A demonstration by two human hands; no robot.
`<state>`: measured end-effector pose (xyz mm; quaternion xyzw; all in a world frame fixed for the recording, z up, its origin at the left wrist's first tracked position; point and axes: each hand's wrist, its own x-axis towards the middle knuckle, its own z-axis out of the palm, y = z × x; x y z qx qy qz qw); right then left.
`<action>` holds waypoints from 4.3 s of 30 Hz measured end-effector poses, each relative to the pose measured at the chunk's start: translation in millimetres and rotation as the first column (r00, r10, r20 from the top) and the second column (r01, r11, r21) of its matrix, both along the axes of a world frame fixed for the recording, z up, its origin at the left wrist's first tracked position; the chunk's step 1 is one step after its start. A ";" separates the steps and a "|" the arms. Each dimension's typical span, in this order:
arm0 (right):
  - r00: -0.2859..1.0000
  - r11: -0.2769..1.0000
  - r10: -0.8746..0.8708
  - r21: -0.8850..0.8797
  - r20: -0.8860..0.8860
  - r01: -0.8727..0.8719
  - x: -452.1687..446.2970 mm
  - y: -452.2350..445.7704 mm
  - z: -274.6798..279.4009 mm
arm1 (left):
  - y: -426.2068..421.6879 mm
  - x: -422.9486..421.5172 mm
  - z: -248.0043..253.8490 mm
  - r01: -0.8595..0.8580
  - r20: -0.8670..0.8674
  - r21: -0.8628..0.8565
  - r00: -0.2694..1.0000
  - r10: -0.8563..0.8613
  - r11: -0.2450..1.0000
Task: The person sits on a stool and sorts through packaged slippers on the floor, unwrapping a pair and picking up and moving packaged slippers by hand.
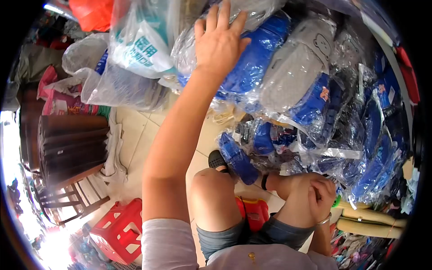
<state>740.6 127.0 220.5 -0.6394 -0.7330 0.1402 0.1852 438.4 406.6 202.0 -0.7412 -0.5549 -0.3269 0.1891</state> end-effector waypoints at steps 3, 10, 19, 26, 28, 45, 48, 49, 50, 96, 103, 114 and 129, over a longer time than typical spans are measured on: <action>1.000 1.000 0.001 -0.020 -0.015 -0.002 4.5 -1.1 1.6 | 44.3 7.8 -56.0 -0.132 -0.174 -0.130 0.979 0.108 0.983; 0.999 0.999 -0.021 -0.026 -0.026 0.020 28.2 -7.0 -4.3 | 24.7 4.0 -35.3 -0.050 -0.047 -0.132 0.998 0.044 0.990; 0.987 0.986 -0.147 -0.084 -0.060 0.142 63.4 -23.0 -13.3 | -173.4 2.4 -260.6 -0.143 0.710 -0.631 0.288 0.642 0.762; 0.973 0.971 -0.219 -0.113 -0.069 0.211 75.5 -26.2 -17.1 | -325.3 87.5 -384.7 0.517 -0.025 -0.851 -0.221 0.975 0.096; 0.967 0.962 -0.249 -0.128 -0.055 0.241 76.7 -24.6 -17.1 | -355.6 105.4 -419.6 0.365 0.020 -0.929 -0.110 0.994 0.059; 0.974 0.986 -0.165 0.013 -0.153 0.169 81.8 -32.1 -6.6 | -351.0 56.3 -262.0 0.498 0.532 -0.661 -0.217 0.819 0.561; 0.975 0.981 -0.164 0.077 -0.152 0.178 79.9 -35.5 -3.7 | -347.6 32.7 -135.0 0.526 0.596 -0.542 -0.309 0.741 0.655; 0.975 0.982 -0.152 0.089 -0.161 0.168 81.2 -38.2 -4.8 | -351.0 19.6 -110.1 0.576 0.698 -0.498 -0.177 0.694 0.648; 0.976 0.982 -0.141 0.100 -0.167 0.159 83.1 -41.1 -4.4 | -348.6 4.3 -79.4 0.625 0.698 -0.520 -0.081 0.711 0.581; -0.452 0.811 -0.531 -0.585 -0.717 -0.026 180.9 -18.7 -163.8 | -193.7 137.7 -185.7 0.780 0.205 -0.459 -0.373 0.905 0.425; 0.107 0.006 -0.980 -0.510 0.170 0.860 246.3 -178.0 -357.2 | -234.1 31.6 -81.7 0.556 0.670 -0.694 0.265 0.693 0.457; 0.219 -0.166 -0.963 -0.986 0.159 -0.014 226.6 -236.0 -406.9 | -349.7 -32.2 -65.4 -0.083 0.387 -0.708 0.785 0.483 0.702; 0.602 0.843 -0.528 -0.453 -0.599 0.290 212.6 -191.1 -77.2 | -362.3 -27.9 -59.9 0.067 0.507 -0.616 0.797 0.329 0.785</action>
